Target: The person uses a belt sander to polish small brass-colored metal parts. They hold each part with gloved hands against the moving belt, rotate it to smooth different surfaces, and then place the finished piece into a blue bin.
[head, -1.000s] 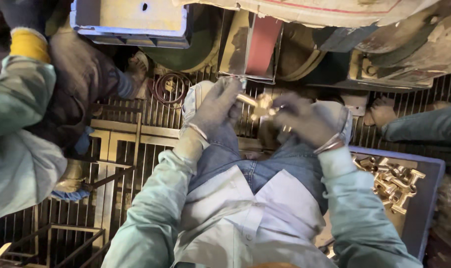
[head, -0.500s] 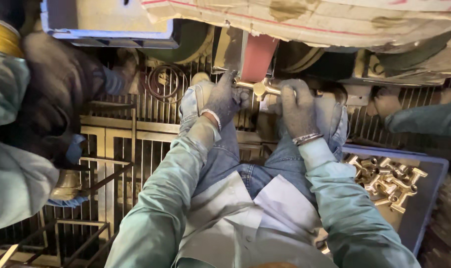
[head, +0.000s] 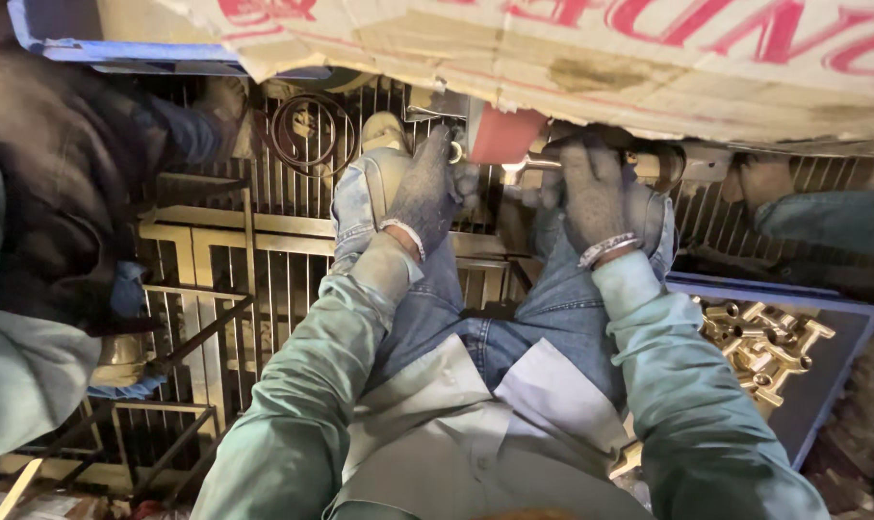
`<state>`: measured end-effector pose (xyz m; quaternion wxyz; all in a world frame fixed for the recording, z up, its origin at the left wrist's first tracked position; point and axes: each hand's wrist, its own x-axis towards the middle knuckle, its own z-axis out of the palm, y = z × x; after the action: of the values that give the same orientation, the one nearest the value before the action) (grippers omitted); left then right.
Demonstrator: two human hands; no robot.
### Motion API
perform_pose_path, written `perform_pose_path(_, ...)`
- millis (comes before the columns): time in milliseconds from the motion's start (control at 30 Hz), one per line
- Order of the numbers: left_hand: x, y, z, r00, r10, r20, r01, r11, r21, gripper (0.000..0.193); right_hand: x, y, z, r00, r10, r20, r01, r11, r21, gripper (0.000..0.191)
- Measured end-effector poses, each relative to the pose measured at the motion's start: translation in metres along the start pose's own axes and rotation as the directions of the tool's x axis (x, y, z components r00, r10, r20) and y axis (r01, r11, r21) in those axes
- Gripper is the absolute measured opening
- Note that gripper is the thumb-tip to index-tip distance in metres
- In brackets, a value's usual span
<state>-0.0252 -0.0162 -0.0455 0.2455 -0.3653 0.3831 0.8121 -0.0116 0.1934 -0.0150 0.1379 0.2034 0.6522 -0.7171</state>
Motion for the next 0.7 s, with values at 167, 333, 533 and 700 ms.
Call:
perform_pose_path(167,0.012,0.006,0.001,0.999,-0.033,-0.039,0.037,0.995,0.092,0.038,0.039,0.007,-0.006,0.996,-0.074,-0.058,0.049,0.934,-0.354,0.021)
perform_pose_path(333,0.008,0.014,0.005,0.999,-0.038,-0.040,0.042,0.991,0.125,0.041,0.068,0.005,-0.005,0.899,-0.319,0.299,0.346,0.102,-0.933,0.020)
perform_pose_path(533,-0.030,0.007,0.005,0.991,0.132,0.013,-0.130,0.948,0.291,0.036,0.011,0.001,-0.008,0.986,-0.087,0.141,0.147,0.850,-0.505,0.014)
perform_pose_path(700,-0.068,0.001,0.016,0.932,0.338,0.134,-0.362,0.897,0.252,0.036,-0.039,-0.031,0.002,0.942,-0.317,0.109,0.329,0.938,-0.112,0.021)
